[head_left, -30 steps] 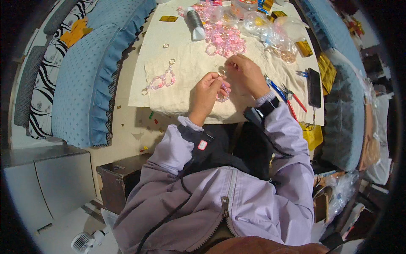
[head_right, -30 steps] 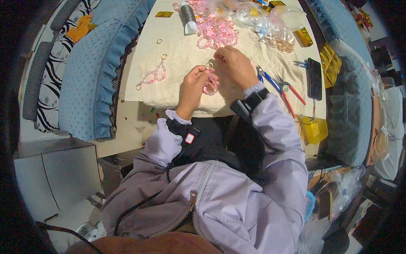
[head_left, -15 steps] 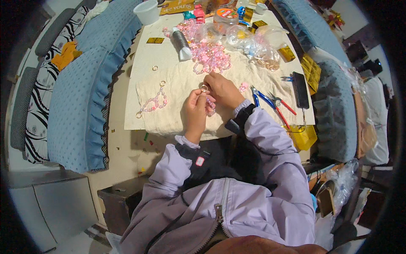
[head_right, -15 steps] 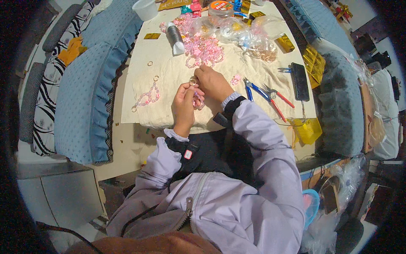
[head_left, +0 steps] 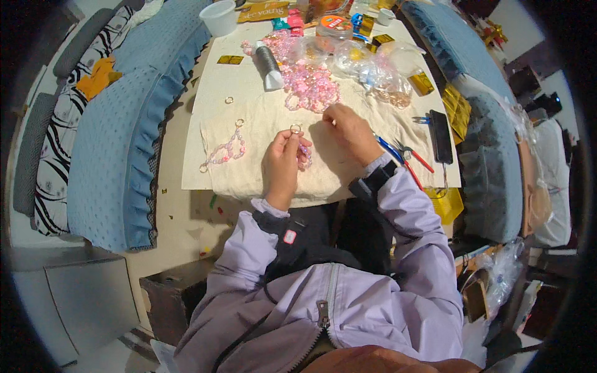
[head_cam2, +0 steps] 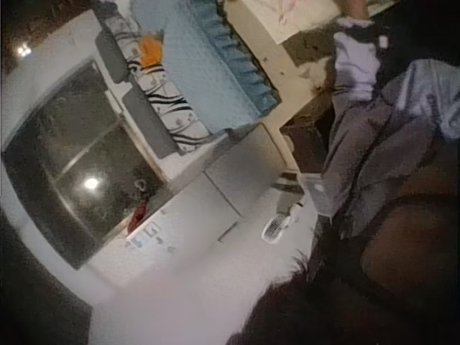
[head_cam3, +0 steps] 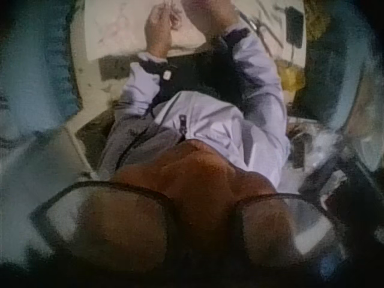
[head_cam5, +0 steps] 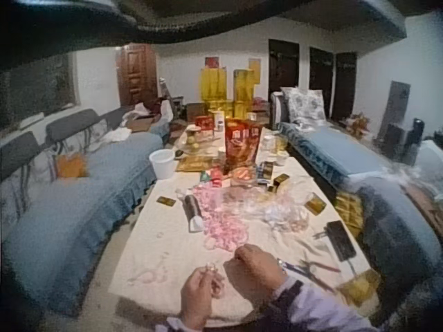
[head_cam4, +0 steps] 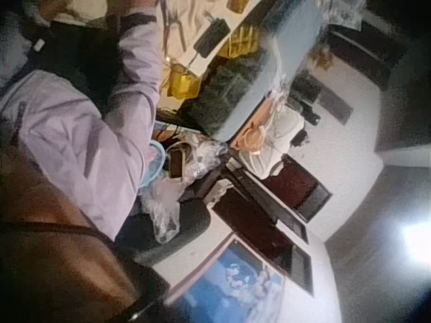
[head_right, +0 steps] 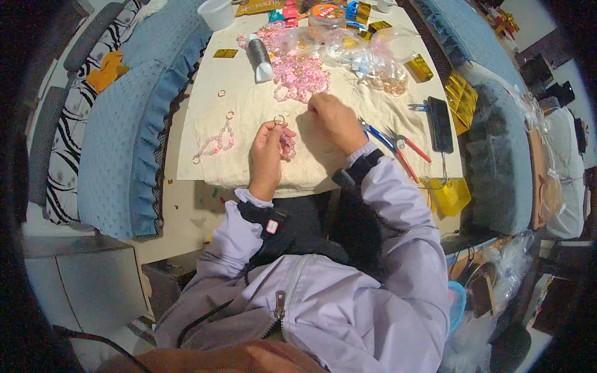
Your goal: The person assembles a beaded keychain by threading pink and clear beads onto a string, then uses pliers to open and close jump rings to attach a metal key ring. The finished keychain is placed on the table.
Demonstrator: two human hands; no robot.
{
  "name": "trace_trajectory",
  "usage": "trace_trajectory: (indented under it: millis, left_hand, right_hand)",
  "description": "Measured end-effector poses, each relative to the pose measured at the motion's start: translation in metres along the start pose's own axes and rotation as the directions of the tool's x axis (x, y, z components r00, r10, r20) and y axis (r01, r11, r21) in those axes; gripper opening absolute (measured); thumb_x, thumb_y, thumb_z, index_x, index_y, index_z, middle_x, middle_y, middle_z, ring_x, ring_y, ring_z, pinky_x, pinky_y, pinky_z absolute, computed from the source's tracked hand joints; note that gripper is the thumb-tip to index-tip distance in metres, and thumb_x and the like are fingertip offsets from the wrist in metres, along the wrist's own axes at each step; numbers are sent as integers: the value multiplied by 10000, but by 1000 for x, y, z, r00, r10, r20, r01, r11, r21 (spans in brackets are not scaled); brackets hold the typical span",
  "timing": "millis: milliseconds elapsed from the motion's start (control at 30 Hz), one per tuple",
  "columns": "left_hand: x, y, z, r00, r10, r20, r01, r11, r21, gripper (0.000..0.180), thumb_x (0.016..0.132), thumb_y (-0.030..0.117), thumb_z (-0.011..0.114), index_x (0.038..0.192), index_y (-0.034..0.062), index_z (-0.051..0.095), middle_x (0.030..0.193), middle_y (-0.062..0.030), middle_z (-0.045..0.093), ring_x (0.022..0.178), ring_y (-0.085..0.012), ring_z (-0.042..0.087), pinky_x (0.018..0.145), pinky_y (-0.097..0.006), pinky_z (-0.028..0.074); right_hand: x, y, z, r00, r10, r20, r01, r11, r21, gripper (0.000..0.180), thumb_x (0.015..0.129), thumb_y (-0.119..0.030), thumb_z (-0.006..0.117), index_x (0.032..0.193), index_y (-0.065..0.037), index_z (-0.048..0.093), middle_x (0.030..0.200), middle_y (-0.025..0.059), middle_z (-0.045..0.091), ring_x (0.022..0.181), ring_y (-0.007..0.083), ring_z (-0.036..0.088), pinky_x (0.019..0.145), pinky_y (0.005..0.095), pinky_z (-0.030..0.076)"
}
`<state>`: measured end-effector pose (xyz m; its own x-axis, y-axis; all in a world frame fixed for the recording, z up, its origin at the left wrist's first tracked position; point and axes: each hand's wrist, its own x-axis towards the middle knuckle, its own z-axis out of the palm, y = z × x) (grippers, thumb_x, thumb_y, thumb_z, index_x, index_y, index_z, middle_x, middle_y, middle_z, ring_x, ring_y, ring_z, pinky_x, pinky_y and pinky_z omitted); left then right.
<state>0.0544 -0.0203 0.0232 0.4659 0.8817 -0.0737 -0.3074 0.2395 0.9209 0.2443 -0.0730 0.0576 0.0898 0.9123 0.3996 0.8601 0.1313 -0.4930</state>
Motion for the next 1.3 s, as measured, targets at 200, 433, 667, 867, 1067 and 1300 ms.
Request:
trace_trajectory:
  millis: [200,433,667,867,1067,1300]
  left_hand:
    - [14,14,-17,997,74,-3,-73,985,156,196,1066,190,513,1097,29,621,842,-34,675,620,-40,508,547,-198,432]
    - [13,11,-18,996,69,-65,-61,992,111,201,1070,186,509,1096,16,611,822,-44,671,596,-42,502,541,-199,428]
    - [13,13,-15,995,62,-83,-55,995,88,144,1066,150,508,1083,34,592,807,-21,647,620,-30,473,556,-201,395]
    - [12,10,-17,994,80,-67,-75,994,81,141,1064,166,525,1086,45,593,833,-10,647,656,-27,496,568,-194,407]
    - [14,2,-17,996,52,-78,-47,997,67,130,1063,152,525,1079,54,608,814,-11,642,677,-34,528,574,-192,431]
    - [14,-3,-19,992,103,-70,-94,987,128,136,1056,138,530,1071,32,613,818,0,640,705,-21,528,624,-201,429]
  right_hand:
    - [77,55,-11,995,-1,-102,-5,998,-66,153,918,-148,643,1027,-61,706,1022,160,706,943,361,682,813,431,549]
    - [171,122,30,990,-29,-137,-9,962,-271,199,939,-242,632,988,-76,732,927,189,725,874,407,698,759,486,558]
    - [200,169,58,994,86,-62,-105,889,-447,311,874,-370,698,1025,-99,729,935,192,730,880,408,703,766,509,557]
    - [208,186,58,980,190,52,-155,906,-394,337,879,-394,679,967,-75,745,937,186,739,884,397,708,767,496,554]
    - [199,176,56,984,179,15,-164,929,-331,507,890,-437,690,1188,-41,584,934,192,737,876,441,706,747,527,556]
    - [210,170,57,985,170,40,-141,910,-391,290,901,-388,676,1039,-136,712,1001,137,743,947,350,715,777,484,543]
